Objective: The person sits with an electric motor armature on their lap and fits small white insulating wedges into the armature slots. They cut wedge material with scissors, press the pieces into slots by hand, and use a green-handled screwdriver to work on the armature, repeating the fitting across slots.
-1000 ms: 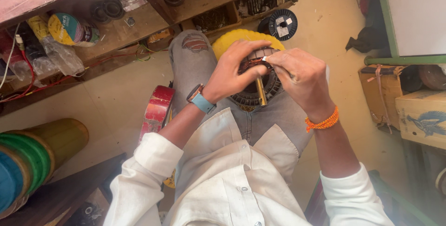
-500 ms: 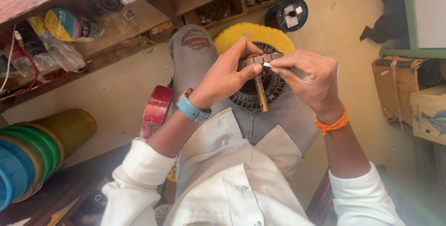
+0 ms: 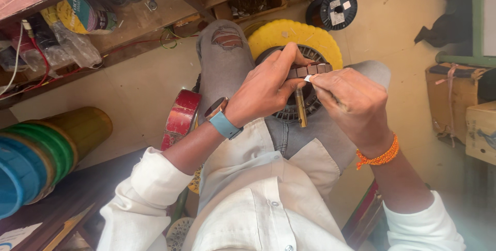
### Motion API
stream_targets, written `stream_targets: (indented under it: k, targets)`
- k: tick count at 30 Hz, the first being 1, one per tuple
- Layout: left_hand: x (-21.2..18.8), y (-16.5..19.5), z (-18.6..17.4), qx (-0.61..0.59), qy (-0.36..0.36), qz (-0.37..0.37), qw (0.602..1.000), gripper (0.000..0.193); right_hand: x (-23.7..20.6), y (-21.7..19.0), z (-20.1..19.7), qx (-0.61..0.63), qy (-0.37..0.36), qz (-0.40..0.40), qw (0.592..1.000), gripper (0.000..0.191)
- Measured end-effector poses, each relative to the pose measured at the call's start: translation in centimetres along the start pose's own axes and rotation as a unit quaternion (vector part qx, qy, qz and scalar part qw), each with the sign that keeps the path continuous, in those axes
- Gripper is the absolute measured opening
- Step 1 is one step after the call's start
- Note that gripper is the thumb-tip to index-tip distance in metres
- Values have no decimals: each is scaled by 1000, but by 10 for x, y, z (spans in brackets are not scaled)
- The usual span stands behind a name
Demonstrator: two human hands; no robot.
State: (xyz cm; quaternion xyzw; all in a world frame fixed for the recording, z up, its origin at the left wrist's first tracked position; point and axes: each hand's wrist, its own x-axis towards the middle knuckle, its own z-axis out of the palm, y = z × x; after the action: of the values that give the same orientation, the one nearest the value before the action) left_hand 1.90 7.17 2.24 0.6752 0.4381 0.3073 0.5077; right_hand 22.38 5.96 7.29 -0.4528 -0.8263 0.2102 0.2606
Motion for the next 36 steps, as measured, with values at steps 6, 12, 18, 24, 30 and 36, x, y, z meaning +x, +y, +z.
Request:
stream_targets:
  k: [6, 12, 18, 24, 30, 36]
  targets:
    - [-5, -6, 0, -12, 7, 32, 999, 36, -4, -19, 4, -95, -13, -28, 995, 27]
    - [-5, -14, 0, -4, 0, 19, 1000, 37, -3, -22, 1, -131, -33, -34, 990, 30]
    - [4, -26, -3, -41, -7, 41, 998, 38, 13, -7, -6, -50, -46, 41, 997, 18]
    - [4, -28, -1, -63, -7, 33, 997, 37, 11, 1, -8, 57, -53, 116, 990, 12]
    - [10, -36, 1, -97, 3, 64, 993, 34, 2, 28, 0, 231, -31, 166, 958, 11]
    - [23, -49, -5, -211, -44, 10, 976, 28, -16, 54, 17, 392, 102, 217, 888, 17]
